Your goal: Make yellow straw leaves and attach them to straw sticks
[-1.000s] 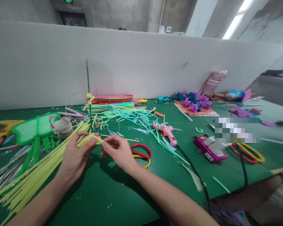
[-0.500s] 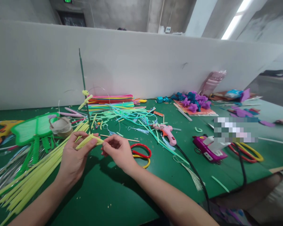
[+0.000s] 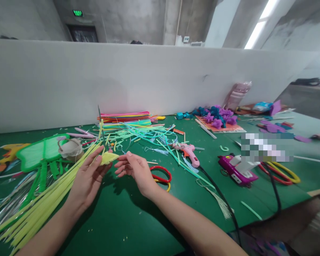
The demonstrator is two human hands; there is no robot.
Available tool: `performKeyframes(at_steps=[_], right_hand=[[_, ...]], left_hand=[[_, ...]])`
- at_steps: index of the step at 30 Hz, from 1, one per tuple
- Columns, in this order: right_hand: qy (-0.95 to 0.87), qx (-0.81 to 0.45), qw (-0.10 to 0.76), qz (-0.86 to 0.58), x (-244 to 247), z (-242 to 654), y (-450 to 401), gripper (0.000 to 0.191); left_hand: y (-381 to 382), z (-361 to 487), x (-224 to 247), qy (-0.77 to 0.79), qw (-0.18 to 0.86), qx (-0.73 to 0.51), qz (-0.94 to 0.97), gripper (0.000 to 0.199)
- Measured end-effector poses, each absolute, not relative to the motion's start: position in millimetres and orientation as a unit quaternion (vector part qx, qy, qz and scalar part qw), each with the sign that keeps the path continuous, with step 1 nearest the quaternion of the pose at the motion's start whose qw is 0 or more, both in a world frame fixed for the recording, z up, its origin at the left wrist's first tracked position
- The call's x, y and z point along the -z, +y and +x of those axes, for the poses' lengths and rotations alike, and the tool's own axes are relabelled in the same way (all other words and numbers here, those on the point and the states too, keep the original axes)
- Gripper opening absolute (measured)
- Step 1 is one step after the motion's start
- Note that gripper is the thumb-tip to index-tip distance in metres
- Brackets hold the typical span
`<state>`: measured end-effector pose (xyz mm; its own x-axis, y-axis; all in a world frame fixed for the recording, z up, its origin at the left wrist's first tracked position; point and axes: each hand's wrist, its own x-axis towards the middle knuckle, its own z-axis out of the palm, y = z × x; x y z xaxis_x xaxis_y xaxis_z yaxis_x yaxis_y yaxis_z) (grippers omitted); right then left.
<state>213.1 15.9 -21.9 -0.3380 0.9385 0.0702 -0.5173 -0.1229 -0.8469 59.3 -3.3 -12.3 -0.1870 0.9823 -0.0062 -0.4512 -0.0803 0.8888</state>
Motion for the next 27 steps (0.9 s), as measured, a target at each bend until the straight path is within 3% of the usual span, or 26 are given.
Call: performKeyframes(at_steps=[14, 16, 18, 21, 27], right_hand=[[-0.496, -0.626, 0.522, -0.299, 22.8, 214.3, 14.2, 0.028], [-0.518, -0.535, 0.567, -0.353, 24.5, 215.6, 14.3, 0.034], [-0.589, -0.367, 0.601, -0.396, 23.8, 220.7, 14.2, 0.041], [-0.75, -0.125, 0.533, -0.371, 17.9, 231.9, 14.5, 0.024], [-0.819, 0.009, 0.46, -0.343, 9.8, 240.4, 18.7, 0.017]], left_hand=[[-7.8, 62.3, 7.5, 0.39, 0.595, -0.622, 0.328, 0.036], [-8.2, 62.7, 7.4, 0.406, 0.586, -0.616, 0.336, 0.037], [-8.0, 62.2, 7.4, 0.419, 0.572, -0.615, 0.345, 0.037], [-8.2, 60.6, 7.2, 0.433, 0.564, -0.607, 0.355, 0.039], [-11.7, 60.1, 5.7, 0.45, 0.568, -0.581, 0.37, 0.04]])
